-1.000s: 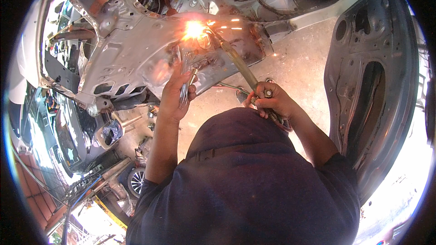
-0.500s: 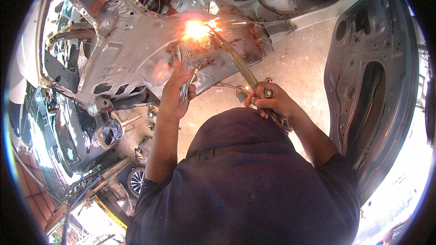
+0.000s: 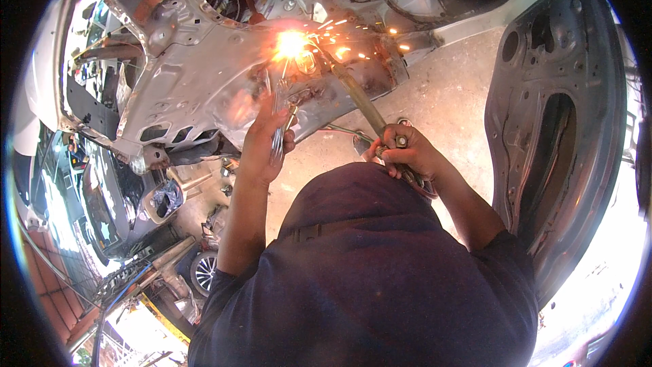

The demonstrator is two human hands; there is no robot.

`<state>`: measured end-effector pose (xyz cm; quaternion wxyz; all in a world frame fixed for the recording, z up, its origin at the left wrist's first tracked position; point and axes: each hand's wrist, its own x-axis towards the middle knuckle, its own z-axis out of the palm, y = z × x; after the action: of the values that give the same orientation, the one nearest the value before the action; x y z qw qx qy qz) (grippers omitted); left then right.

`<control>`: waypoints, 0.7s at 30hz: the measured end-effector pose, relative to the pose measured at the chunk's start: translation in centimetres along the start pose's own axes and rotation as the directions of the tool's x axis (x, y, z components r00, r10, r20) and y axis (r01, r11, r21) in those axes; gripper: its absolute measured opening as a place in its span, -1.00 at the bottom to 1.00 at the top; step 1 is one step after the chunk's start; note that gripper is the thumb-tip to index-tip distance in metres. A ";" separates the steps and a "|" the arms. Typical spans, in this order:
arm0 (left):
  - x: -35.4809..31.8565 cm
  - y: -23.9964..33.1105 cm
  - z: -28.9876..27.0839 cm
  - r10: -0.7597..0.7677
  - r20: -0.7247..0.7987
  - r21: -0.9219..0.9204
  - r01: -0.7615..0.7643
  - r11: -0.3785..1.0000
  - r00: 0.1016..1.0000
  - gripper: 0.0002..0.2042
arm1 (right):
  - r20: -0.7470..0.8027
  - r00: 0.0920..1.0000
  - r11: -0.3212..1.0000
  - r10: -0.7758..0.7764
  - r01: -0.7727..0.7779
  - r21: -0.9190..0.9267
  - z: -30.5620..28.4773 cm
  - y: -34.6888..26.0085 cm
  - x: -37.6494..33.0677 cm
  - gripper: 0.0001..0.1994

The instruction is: The person retrieves a welding torch and rod, then welds a specific area on the front frame of a white car. A coworker assists by holding a water bottle to cool the weld site during the process.

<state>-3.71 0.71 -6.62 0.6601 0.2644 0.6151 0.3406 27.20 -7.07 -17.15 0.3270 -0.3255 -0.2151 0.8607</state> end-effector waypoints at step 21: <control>2.9 0.6 1.1 -0.070 0.006 0.128 0.069 0.989 0.998 -0.41 | -0.088 0.996 0.994 0.019 -0.028 -0.106 -1.3 0.9 -0.2 -0.78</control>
<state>-2.67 3.37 -7.91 0.6565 0.2862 0.6410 0.2760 27.83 -7.62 -18.52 0.3080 -0.3823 -0.2427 0.8367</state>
